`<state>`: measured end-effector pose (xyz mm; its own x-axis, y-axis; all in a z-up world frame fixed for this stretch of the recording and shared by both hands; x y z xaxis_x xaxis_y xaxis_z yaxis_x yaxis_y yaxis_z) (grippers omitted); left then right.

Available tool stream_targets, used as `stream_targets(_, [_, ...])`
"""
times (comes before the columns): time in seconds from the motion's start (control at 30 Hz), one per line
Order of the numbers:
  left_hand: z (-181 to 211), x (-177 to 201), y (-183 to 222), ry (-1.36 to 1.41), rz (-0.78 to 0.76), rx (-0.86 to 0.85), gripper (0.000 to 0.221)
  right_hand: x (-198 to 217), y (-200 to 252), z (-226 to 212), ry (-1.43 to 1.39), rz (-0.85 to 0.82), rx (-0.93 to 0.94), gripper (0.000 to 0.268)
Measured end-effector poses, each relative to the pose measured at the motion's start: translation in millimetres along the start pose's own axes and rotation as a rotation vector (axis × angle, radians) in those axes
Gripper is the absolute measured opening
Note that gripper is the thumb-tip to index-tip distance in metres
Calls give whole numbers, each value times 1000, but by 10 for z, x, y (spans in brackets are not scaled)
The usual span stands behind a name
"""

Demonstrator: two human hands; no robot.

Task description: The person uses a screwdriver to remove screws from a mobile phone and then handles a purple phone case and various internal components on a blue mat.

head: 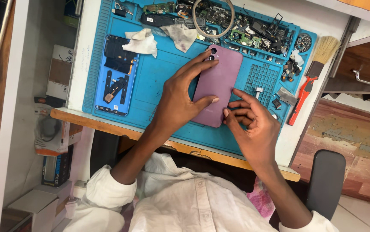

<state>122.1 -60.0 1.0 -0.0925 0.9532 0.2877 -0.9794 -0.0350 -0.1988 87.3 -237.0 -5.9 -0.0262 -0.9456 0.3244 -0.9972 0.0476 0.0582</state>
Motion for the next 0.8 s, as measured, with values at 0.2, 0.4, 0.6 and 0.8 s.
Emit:
stream_targets(0.2, [11,27,25,270,22,41,59,-51,30,52,14,-12,-32,62])
stream_targets(0.4, [28,31,-60,682,-182,105,48,-73,134,-74,-43,-50,102,103])
stream_targets(0.6, [102,213,-15,690,-360,106,25,26,229,37,-189,4,113,124])
stream_targets(0.8, [265,1546,-135,-299,239,-181,16,124,201,314,-694,50,-16,102])
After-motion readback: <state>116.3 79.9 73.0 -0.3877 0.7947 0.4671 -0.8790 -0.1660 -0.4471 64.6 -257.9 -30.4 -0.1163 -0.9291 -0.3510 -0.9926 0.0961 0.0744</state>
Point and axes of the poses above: each hand's wrist, its own y-axis away from the middle knuckle, its own x-axis out of the back of the hand, z = x × y, the point moved 9 cm from there along -y, towards the middle knuckle, and after that the axes turned 10 degrees about z, right-handed, at the moved point
